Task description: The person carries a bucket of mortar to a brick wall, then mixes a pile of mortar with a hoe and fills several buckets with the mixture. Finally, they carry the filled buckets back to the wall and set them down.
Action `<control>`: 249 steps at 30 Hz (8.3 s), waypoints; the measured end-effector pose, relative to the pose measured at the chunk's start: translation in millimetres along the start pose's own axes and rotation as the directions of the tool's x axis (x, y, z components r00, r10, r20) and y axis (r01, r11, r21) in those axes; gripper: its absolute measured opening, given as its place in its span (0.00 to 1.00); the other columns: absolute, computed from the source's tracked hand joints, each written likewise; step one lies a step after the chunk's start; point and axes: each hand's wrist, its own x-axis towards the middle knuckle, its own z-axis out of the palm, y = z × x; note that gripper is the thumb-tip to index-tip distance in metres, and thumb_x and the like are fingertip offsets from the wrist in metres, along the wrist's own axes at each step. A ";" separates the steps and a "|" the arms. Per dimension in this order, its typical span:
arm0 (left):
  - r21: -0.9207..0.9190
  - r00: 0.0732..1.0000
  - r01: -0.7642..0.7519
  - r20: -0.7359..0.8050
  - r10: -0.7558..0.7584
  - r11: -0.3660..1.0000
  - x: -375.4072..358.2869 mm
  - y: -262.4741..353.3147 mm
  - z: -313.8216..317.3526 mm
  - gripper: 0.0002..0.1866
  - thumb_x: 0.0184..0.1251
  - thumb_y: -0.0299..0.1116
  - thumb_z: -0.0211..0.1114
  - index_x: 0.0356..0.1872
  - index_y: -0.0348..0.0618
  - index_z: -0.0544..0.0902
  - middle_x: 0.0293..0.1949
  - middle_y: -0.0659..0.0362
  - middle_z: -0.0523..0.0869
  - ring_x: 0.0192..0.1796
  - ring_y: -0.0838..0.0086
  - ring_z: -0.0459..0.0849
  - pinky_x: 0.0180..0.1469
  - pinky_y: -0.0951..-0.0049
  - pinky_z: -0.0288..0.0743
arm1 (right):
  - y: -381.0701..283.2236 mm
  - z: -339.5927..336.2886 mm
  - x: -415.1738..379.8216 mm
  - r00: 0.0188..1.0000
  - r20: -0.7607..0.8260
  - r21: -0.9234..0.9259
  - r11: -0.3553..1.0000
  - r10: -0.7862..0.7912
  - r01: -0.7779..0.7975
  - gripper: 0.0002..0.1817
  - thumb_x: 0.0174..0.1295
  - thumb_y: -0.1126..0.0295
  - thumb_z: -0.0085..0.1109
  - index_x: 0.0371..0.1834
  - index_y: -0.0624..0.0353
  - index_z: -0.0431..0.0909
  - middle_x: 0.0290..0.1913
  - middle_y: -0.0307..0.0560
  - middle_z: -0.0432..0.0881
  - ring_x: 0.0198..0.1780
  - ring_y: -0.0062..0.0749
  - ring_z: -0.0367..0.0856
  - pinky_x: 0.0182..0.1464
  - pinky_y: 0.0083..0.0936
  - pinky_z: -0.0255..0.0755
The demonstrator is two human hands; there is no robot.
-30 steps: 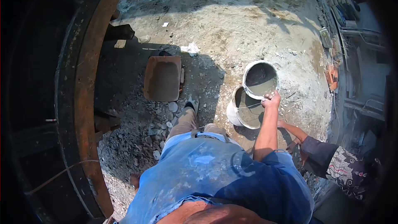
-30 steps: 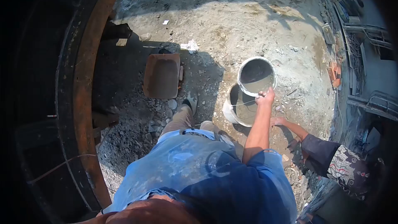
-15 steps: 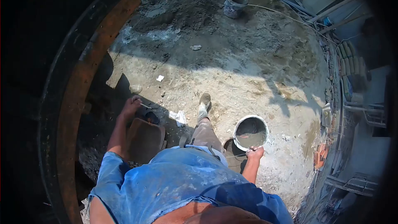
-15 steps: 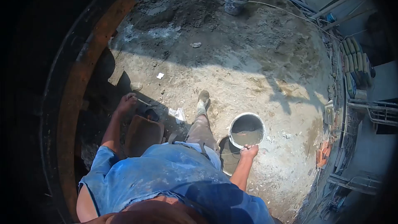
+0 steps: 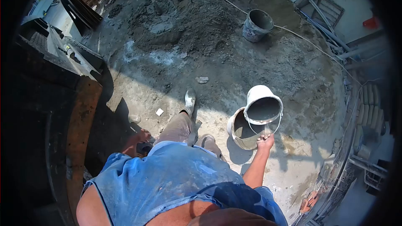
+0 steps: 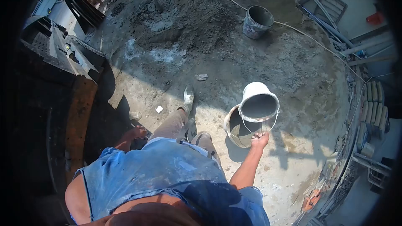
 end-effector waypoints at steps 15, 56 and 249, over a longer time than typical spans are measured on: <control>-0.398 0.727 -0.535 -0.665 0.168 0.745 144.0 302.0 -471.2 0.20 0.66 0.36 0.54 0.55 0.34 0.72 0.45 0.55 0.81 0.48 0.72 0.79 0.50 0.73 0.72 | 4.1 424.2 105.2 0.997 0.076 -0.233 0.972 -0.001 0.018 0.18 0.68 0.55 0.31 0.19 0.45 0.59 0.13 0.33 0.59 0.18 0.26 0.62 0.21 0.25 0.48; -0.867 0.457 -0.244 -0.498 -0.737 0.434 75.7 -493.5 -1005.9 0.15 0.62 0.34 0.56 0.48 0.39 0.78 0.38 0.56 0.82 0.36 0.75 0.81 0.31 0.80 0.74 | 789.1 1403.6 -229.2 0.803 0.349 -0.614 0.765 0.482 -0.192 0.13 0.69 0.60 0.33 0.31 0.52 0.65 0.42 0.51 0.81 0.47 0.43 0.80 0.19 0.15 0.60; -0.108 -0.327 -0.496 0.943 0.070 -0.861 544.5 130.2 -1606.9 0.24 0.67 0.41 0.56 0.58 0.35 0.70 0.60 0.49 0.70 0.64 0.60 0.67 0.67 0.52 0.63 | 1553.8 1747.9 -145.6 0.204 -0.717 0.562 0.726 0.666 -0.396 0.23 0.52 0.59 0.50 0.52 0.51 0.76 0.57 0.50 0.75 0.59 0.46 0.72 0.60 0.35 0.66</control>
